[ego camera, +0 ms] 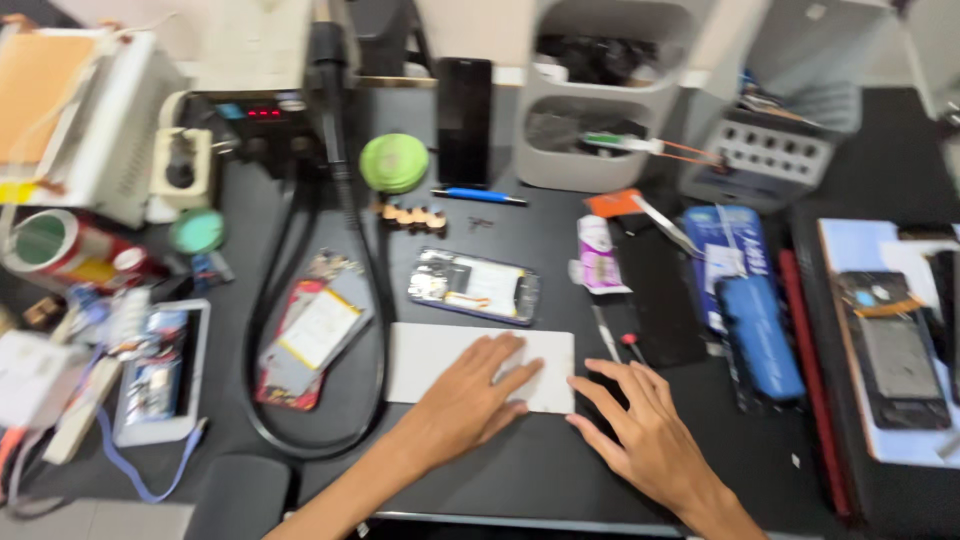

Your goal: The person disassembles and reassembles multiple smartphones on a workbench, handling batteries, back covers, and internal components. They use a plastic pry tool to separate parts and connect ribbon cables while organizing components on the table.

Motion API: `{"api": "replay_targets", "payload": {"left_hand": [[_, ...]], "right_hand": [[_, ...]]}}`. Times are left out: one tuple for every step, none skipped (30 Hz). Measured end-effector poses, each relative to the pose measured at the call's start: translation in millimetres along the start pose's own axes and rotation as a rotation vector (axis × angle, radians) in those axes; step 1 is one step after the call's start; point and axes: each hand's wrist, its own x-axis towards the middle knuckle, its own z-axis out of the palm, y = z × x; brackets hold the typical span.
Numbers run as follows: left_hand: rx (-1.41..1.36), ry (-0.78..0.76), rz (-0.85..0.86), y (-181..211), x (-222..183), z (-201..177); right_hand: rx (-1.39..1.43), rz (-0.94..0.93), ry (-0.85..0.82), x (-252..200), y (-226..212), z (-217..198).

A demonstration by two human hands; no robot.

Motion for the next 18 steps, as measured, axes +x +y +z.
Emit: {"api": "replay_targets", "payload": {"left_hand": [[0.029, 0.03, 0.021, -1, -6, 4], [0.06, 0.059, 0.043, -4, -12, 8], [0.09, 0.066, 0.048, -5, -18, 12], [0.12, 0.072, 0.052, -8, -22, 16], [0.151, 0.075, 0.062, -9, -25, 20], [0.146, 0.088, 0.057, -9, -27, 24], [0.147, 0.101, 0.058, -10, -28, 26], [0.148, 0.115, 0.06, -11, -28, 27], [0.156, 0.119, 0.059, -11, -29, 28], [0.164, 0.124, 0.059, -11, -30, 29], [0.169, 0.127, 0.063, -11, -31, 30], [0.184, 0.131, 0.058, -12, -31, 30], [0.192, 0.132, 0.059, -12, -31, 31], [0.2, 0.133, 0.059, -11, -32, 33], [0.209, 0.135, 0.059, -10, -32, 33], [0.217, 0.138, 0.059, -9, -33, 33], [0.232, 0.142, 0.061, -9, -32, 33], [0.24, 0.14, 0.064, -10, -31, 32]], "right_hand": [[0.005, -0.022, -0.011, 3, -3, 5], [0.01, -0.043, -0.023, 8, -6, 10], [0.019, -0.056, -0.03, 11, -8, 16], [0.028, -0.069, -0.038, 16, -10, 22], [0.035, -0.078, -0.041, 20, -11, 28], [0.036, -0.076, -0.042, 21, -13, 31], [0.035, -0.074, -0.035, 24, -14, 33], [0.034, -0.072, -0.028, 26, -14, 35], [0.029, -0.075, -0.02, 25, -14, 35], [0.024, -0.078, -0.012, 25, -13, 35], [0.016, -0.076, -0.003, 24, -12, 36], [0.018, -0.069, -0.01, 24, -12, 38], [0.016, -0.053, -0.018, 20, -12, 39], [0.014, -0.037, -0.026, 18, -12, 40], [0.025, -0.042, -0.024, 17, -11, 40], [0.036, -0.047, -0.022, 16, -11, 40], [0.046, -0.056, -0.014, 17, -9, 41], [0.043, -0.052, -0.016, 18, -7, 41]]}}
